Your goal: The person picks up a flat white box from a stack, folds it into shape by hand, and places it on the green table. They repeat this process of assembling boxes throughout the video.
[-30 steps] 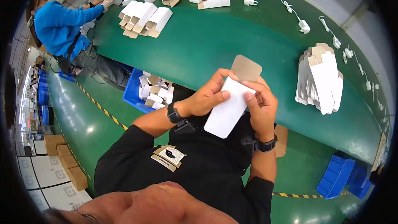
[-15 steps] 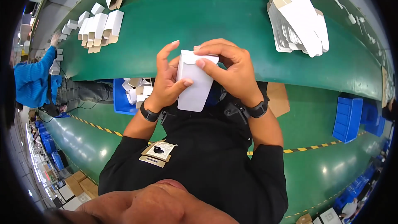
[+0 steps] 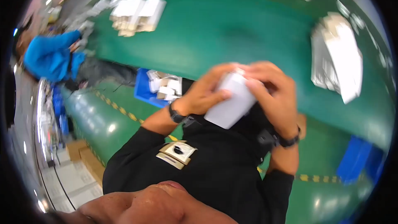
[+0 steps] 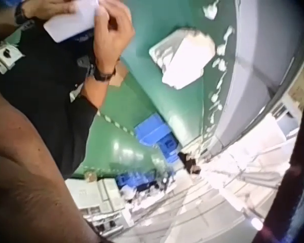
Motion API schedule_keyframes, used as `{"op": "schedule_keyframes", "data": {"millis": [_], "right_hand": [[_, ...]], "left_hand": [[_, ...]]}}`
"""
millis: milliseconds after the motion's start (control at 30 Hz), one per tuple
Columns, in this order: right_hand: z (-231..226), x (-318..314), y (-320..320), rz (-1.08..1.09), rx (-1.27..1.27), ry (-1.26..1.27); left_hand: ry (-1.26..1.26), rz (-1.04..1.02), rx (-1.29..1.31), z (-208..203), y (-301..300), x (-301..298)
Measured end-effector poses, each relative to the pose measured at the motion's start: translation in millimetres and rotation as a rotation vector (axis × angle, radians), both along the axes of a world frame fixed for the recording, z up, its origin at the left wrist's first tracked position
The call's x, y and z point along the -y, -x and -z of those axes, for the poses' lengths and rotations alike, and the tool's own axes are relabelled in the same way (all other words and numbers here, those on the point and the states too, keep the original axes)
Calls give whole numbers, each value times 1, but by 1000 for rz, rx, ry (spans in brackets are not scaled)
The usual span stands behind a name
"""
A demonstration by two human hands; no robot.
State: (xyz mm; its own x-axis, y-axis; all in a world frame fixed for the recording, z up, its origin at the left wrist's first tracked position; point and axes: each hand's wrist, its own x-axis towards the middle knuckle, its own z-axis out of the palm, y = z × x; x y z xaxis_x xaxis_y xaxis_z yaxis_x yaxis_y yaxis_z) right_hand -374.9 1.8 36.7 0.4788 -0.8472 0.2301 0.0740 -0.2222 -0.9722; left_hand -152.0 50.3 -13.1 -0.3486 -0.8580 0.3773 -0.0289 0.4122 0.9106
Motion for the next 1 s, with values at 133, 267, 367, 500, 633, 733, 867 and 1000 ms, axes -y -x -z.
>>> {"op": "schedule_keyframes", "data": {"millis": [133, 267, 367, 500, 633, 733, 867, 1000], "right_hand": [[7, -7, -5, 40, -2, 78], [30, -1, -2, 49, -16, 133], [34, 9, -2, 51, -12, 153], [37, 11, -7, 139, 45, 138], [41, 20, -11, 267, 155, 90], [47, 31, -20, 82, 151, 157], [44, 27, -20, 130, 198, 20], [29, 33, -14, 233, 297, -5]], "left_hand": [[-154, 34, -112, -10, -1, 6], [-190, 52, -110, -7, 4, 8], [-148, 11, -71, -2, 5, 12], [-291, 68, -151, -5, 5, 24], [-262, -35, -133, -7, 11, 44], [-372, 1, -216, -4, -8, 34], [-350, 54, -343, -1, 4, 39], [-425, 90, -410, -18, 10, 48]]}}
